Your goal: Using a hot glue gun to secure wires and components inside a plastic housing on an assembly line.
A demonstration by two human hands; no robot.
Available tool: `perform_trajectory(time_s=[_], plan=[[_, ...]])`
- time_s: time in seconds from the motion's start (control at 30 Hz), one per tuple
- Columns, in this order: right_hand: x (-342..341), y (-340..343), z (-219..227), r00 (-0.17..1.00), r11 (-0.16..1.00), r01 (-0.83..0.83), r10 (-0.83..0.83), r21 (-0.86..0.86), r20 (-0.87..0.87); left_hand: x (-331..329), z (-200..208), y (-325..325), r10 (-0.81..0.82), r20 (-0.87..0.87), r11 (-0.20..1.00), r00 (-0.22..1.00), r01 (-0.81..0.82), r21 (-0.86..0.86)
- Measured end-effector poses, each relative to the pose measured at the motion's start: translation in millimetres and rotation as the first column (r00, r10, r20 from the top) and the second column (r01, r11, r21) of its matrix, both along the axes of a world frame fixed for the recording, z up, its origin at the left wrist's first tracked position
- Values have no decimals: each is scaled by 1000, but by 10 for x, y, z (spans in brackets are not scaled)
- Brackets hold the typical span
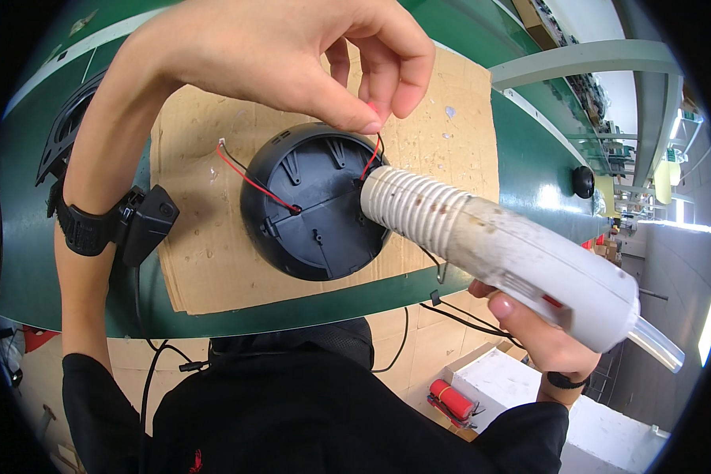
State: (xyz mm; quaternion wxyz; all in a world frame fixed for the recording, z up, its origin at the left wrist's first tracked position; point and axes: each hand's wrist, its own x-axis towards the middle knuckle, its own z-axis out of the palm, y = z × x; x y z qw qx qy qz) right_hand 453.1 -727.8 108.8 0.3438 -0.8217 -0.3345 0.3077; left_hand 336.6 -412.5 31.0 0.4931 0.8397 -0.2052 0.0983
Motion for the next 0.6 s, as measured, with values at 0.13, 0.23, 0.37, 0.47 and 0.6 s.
perform_trajectory(time_s=[0.13, 0.23, 0.37, 0.47, 0.6], plan=[[-13, 7, -24, 999, 998, -45, 45, -38, -3, 5, -74, 10, 7, 52, 1000, 999, -7, 0], [-21, 9, -29, 1000, 1000, 8, -7, -31, 3, -47, 42, -3, 35, -48, 999, 998, -34, 28], [4, -37, 5, 999, 1000, -19, 19, -17, 39, 19, 203, 49, -19, -150, 1000, 989, 22, 21], [-46, -52, 3, 995, 998, 56, -53, -32, 79, 81, 280, 7, 7, -467, 999, 884, 11, 36], [3, -52, -2, 1000, 997, -2, 4, -77, 16, -137, -25, -32, 55, 48, 996, 997, -58, 64]])
